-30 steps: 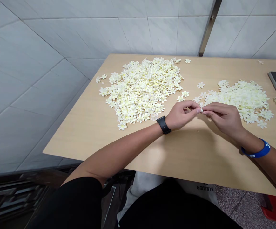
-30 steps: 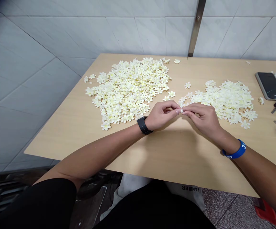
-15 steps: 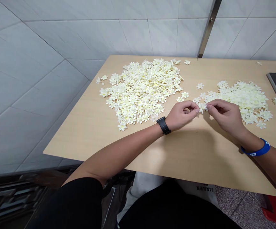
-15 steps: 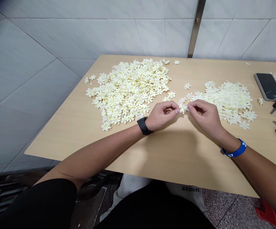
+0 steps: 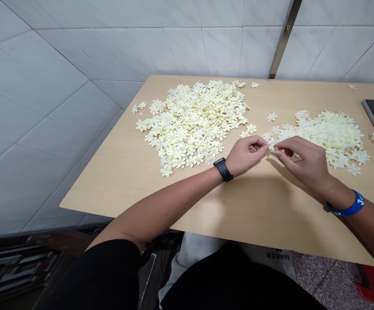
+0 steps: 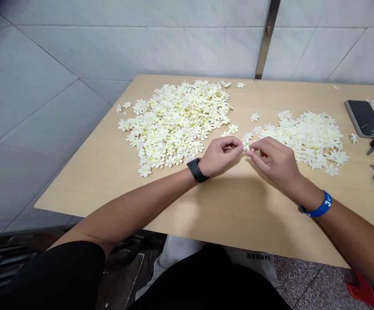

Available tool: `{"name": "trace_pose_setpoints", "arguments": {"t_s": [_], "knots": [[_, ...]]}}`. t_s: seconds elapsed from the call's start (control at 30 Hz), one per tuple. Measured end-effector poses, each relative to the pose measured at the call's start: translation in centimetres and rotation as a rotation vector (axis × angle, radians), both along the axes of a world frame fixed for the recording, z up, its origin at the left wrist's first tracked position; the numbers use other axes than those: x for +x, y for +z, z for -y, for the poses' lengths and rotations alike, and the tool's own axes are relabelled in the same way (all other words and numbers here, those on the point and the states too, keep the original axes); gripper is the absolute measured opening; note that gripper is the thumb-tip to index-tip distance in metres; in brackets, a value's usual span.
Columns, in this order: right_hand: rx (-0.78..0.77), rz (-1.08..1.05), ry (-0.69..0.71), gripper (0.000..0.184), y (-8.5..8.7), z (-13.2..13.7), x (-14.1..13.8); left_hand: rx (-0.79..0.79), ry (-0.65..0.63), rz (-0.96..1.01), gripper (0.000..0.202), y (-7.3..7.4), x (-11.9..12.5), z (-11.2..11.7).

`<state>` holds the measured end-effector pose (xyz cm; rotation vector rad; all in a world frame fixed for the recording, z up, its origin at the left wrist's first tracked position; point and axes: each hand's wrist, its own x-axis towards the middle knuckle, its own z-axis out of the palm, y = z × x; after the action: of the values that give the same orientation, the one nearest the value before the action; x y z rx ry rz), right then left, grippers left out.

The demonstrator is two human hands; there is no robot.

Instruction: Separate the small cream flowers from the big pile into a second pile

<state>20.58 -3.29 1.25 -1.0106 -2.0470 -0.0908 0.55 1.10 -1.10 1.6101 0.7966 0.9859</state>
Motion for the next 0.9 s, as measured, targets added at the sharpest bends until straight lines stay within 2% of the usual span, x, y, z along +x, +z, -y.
{"name": "trace_pose_setpoints", "arguments": {"t_s": [0.23,0.6,0.9], "knots": [[-0.106,-0.027,0.003,0.007,-0.27,0.24,-0.56,0.029,-0.028,0.016,0.024,-0.3,0.01,0.12],[-0.095,-0.08,0.069,0.012,-0.51,0.22,-0.28,0.008,-0.06,0.032,0.027,-0.49,0.01,0.14],[-0.182,-0.13,0.084,0.015,-0.51,0.11,0.15,0.021,-0.07,0.025,0.024,-0.35,-0.11,0.2]]}}
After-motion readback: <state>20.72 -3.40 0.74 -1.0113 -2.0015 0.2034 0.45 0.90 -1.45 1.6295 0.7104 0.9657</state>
